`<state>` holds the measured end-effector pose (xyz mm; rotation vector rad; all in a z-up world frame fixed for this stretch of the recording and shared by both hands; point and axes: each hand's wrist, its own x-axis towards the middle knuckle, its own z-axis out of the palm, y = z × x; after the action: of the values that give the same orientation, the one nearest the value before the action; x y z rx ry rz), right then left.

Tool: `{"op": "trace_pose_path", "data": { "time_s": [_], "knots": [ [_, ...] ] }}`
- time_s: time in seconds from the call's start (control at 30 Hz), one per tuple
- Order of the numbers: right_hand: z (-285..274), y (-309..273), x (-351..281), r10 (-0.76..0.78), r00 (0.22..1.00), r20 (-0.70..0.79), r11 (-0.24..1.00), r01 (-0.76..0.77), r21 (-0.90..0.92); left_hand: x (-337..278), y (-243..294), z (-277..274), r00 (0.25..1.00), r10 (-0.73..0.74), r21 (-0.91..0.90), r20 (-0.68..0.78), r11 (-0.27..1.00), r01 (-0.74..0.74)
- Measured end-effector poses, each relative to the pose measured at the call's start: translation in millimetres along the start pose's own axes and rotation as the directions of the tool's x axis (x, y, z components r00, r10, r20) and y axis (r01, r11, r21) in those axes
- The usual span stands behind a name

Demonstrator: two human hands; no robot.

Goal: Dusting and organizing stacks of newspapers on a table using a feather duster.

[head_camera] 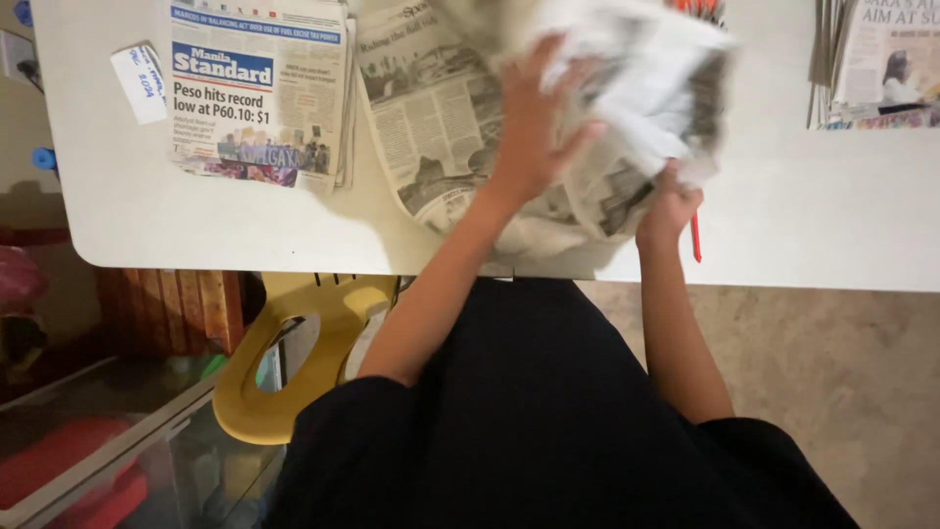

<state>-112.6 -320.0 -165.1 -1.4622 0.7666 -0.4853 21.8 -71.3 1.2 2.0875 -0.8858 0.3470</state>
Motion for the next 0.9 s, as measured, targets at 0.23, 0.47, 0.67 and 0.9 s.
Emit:
{"op": "trace_pose_path", "data": {
  "time_s": [0.23,0.47,0.67,0.9],
  "knots": [
    [-65,75,33,0.240,0.940,-0.243,0.862,-0.092,0.498,-215,-145,38,0.486,-0.853,-0.091,-0.190,0.508,0.856],
    [-115,182,50,0.390,0.885,-0.255,0.865,-0.257,0.431,-285,-133,70,0.200,-0.918,-0.548,0.343,-0.023,0.836],
    [-98,105,12,-0.013,0.998,-0.061,0.780,-0.028,-0.625,-280,-116,78,0.097,-0.781,-0.274,0.617,-0.098,0.957],
    [-143,67,-6,-0.045,0.999,0.008,0.310,0.022,-0.950,-273,-129,50,0.316,-0.898,-0.887,0.306,-0.148,0.437]
  ]
}}
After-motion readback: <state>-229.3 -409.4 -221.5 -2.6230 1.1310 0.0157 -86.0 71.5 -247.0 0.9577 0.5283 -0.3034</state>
